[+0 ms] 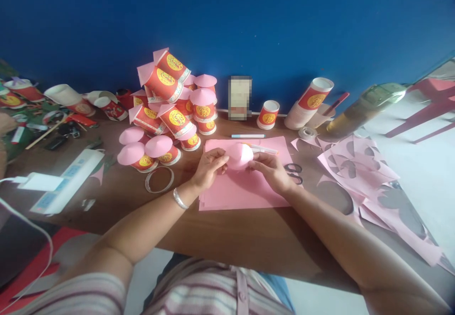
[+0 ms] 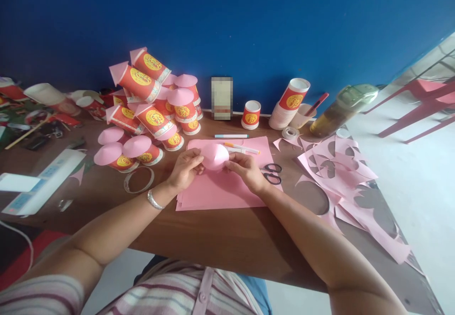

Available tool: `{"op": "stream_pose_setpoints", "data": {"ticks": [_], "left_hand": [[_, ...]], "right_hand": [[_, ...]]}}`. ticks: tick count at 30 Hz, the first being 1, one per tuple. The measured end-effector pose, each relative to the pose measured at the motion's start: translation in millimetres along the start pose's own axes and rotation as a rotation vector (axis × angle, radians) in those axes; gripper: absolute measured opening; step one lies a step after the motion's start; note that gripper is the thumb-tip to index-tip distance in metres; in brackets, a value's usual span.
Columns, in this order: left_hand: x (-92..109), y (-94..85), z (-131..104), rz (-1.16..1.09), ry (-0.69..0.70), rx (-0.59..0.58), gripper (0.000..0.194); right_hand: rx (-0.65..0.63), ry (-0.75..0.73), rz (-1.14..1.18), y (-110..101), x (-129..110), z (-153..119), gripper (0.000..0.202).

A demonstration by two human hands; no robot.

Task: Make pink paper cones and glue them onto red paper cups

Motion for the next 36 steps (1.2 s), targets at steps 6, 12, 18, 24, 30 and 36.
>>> {"op": "stream_pose_setpoints", "data": {"ticks": [6,12,18,24,30,36], "left_hand": [[-2.6,1.1,1.8,0.029,0.009,-0.041,0.038],[-2.9,2.7,1.8,0.039,0.013,-0.067,0.038],[-5.5,7.8,-2.3,0.082,0.007,-0.137,0.036],[-3.7,8.4,-3.1,0.103,0.019,-0.127,0.037],[-6.0,10.3,-4.8,0.106,-0.034,-0.148,0.039],[-8.8,17.2,-9.0,0.169,-0.047,-0.255,0.033]], "right_hand": [[-0.014,-0.050,-0.062,0.5,-7.6,-0.8,0.028],[-0.020,-0.083,-0.108,-2.2,-7.6,2.2,0.029],[0.023,-0.124,-0.126,-4.0,-12.1,2.0,0.033],[0.009,-0.114,-0.120,-3.6,-9.2,1.7,0.035],[0.002,-0.112,-0.099,-4.2,-6.3,0.9,0.037],[0.067,-0.082,-0.044,-7.5,-7.2,0.6,0.033]]}}
Point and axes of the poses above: each hand's wrist, its own z-axis towards the middle knuckle, its own y-axis out of the palm, x = y × z, the point moved 9 cm from there along z, towards the middle knuckle, and after that the axes turned 12 degrees about x, right-handed, at the moved point
